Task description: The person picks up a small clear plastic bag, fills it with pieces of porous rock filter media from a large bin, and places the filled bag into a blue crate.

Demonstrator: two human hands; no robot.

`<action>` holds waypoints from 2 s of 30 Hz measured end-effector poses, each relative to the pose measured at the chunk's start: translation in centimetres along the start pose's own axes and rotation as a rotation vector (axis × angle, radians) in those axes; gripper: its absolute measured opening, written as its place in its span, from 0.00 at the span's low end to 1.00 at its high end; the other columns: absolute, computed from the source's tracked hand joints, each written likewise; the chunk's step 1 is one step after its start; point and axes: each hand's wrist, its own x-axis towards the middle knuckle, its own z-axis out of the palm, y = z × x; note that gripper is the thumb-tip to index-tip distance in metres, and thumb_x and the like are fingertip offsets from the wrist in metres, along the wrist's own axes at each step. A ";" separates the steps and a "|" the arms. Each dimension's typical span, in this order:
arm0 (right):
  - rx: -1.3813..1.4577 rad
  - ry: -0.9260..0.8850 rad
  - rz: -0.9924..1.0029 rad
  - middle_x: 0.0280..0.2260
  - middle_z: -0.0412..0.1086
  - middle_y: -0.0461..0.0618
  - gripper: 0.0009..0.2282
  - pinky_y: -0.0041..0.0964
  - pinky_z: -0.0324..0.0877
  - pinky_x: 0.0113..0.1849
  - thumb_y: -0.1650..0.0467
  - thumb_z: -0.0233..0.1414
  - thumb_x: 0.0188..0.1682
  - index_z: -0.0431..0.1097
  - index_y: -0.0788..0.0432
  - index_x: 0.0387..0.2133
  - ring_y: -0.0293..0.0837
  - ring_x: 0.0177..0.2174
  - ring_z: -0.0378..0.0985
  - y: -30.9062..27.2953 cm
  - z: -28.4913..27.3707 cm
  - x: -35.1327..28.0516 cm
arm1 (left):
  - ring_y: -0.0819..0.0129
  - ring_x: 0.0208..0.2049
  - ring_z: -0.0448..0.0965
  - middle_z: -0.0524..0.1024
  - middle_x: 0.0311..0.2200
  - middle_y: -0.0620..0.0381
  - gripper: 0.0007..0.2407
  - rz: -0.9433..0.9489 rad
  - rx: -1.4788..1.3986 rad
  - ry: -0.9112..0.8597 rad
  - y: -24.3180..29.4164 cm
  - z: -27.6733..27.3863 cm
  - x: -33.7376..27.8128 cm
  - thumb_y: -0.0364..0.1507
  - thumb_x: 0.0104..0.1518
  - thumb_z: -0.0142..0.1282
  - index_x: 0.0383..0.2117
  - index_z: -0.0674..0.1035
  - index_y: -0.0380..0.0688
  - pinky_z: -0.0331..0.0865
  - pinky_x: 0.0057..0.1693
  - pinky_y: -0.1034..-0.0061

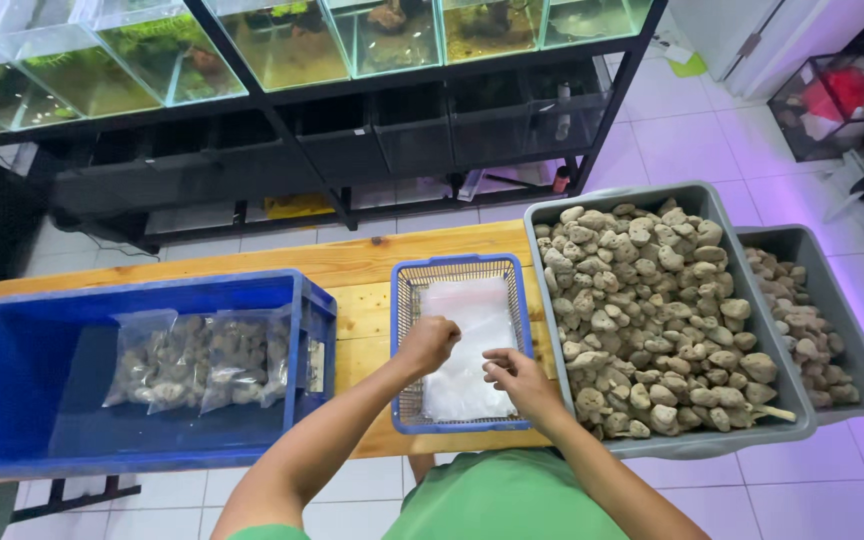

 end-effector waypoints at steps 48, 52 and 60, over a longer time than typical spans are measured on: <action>0.287 0.307 0.175 0.28 0.67 0.43 0.08 0.32 0.72 0.32 0.69 0.53 0.42 0.68 0.59 0.34 0.37 0.29 0.74 4.6 3.1 4.4 | 0.76 0.54 0.69 0.73 0.47 0.73 0.09 0.016 0.118 -0.066 -0.8 3.9 -0.8 0.36 0.59 0.41 0.39 0.77 0.67 0.61 0.51 0.64; 0.238 0.302 0.180 0.28 0.68 0.43 0.09 0.32 0.73 0.32 0.68 0.53 0.43 0.68 0.59 0.35 0.37 0.29 0.75 3.3 2.6 3.4 | 0.74 0.55 0.67 0.72 0.50 0.74 0.11 -0.066 0.033 -0.190 -1.5 3.9 -0.2 0.40 0.59 0.41 0.41 0.77 0.66 0.63 0.52 0.57; 0.279 0.213 -0.052 0.21 0.68 0.47 0.04 0.29 0.69 0.34 0.71 0.55 0.42 0.70 0.61 0.27 0.38 0.26 0.73 -3.3 0.5 -2.5 | 0.52 0.51 0.72 0.75 0.46 0.52 0.09 0.091 -0.081 -0.152 0.1 0.5 -1.5 0.31 0.55 0.47 0.37 0.80 0.49 0.67 0.53 0.55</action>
